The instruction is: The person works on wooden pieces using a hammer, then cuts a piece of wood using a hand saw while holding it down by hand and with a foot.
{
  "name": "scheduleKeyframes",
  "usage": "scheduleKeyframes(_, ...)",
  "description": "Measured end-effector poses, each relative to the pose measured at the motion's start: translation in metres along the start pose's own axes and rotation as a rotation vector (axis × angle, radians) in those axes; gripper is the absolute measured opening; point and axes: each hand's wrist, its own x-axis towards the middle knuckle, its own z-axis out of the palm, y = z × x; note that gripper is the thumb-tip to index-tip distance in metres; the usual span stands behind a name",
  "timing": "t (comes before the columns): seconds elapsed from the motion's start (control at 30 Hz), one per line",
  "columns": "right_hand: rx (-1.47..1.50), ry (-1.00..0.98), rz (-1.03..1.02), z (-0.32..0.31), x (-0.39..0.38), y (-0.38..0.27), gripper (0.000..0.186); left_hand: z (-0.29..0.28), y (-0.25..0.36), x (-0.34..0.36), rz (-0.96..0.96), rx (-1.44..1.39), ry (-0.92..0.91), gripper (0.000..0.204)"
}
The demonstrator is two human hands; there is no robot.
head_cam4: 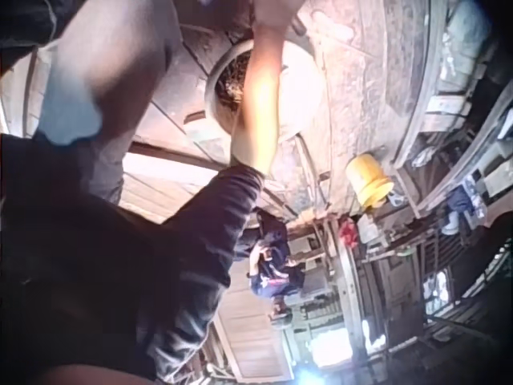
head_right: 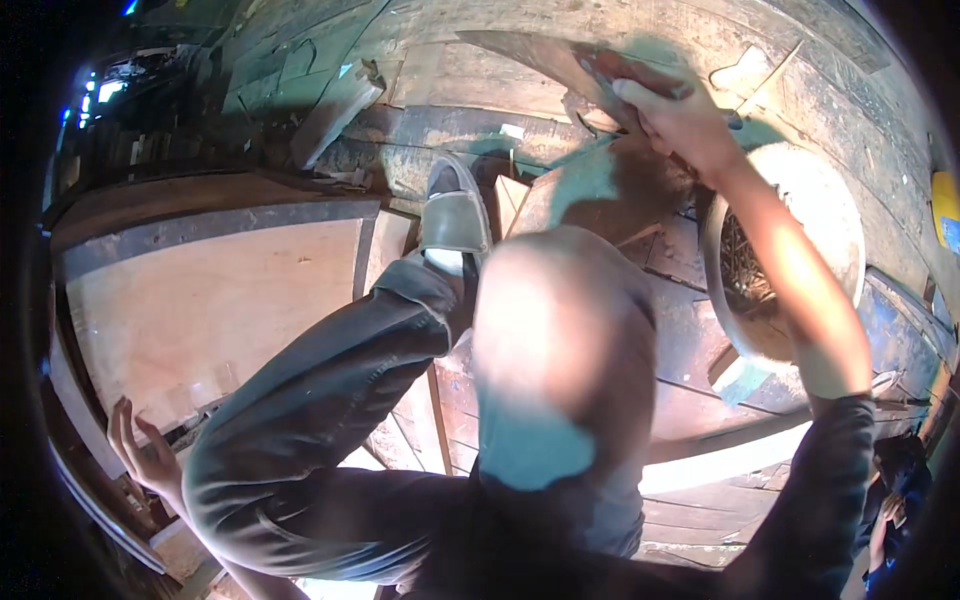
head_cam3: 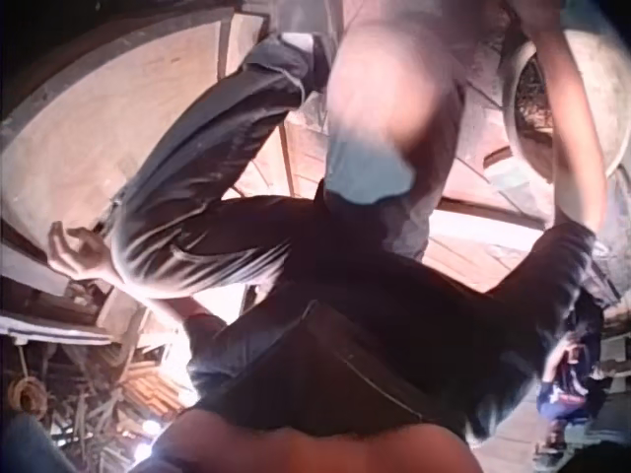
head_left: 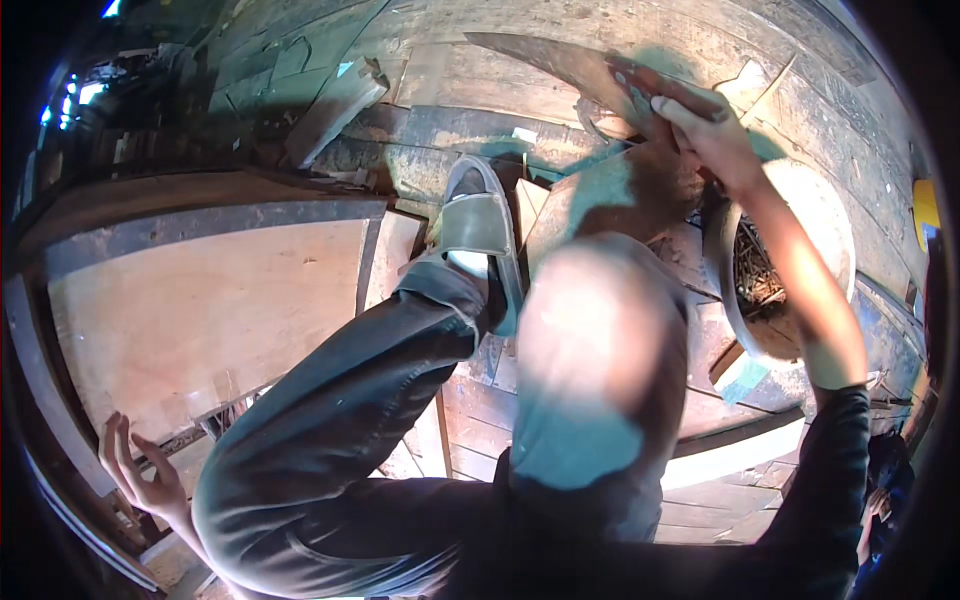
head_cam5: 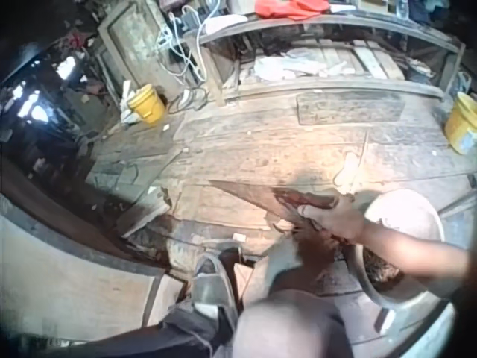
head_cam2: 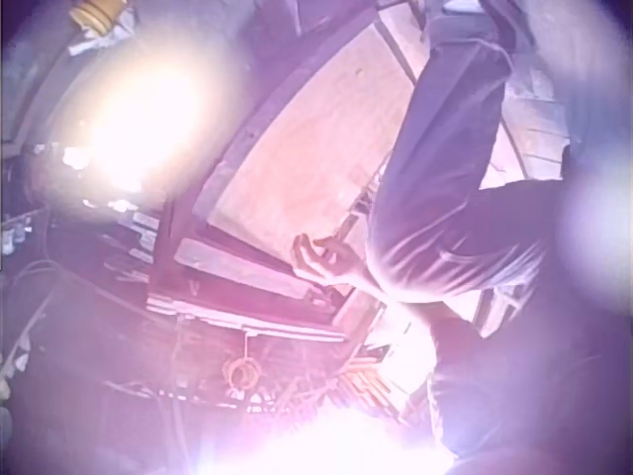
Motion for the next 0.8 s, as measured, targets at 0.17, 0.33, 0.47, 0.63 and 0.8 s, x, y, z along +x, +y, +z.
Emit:
scheduleKeyframes(0.17,-0.089,0.117,0.04,0.028,-0.057,0.028,0.045,-0.001,-0.046,-0.003,0.038,-0.02,0.077,0.032)
scheduleKeyframes(0.33,-0.025,0.186,-0.026,0.027,-0.106,-0.027,0.032,0.043,-0.026,0.04,0.02,-0.342,0.136,0.043)
scheduleKeyframes(0.47,-0.177,0.275,-0.041,0.013,-0.124,-0.079,0.033,0.075,0.028,0.073,0.039,-0.637,0.136,0.041)
scheduleKeyframes(0.63,0.306,0.351,-0.332,0.038,-0.143,-0.137,0.015,0.181,0.1,0.117,0.1,-1.236,-0.119,0.046)
scheduleKeyframes(0.8,0.561,0.678,-0.51,0.115,-0.146,-0.149,0.013,0.325,0.286,0.089,-0.339,-1.315,-0.401,0.074)
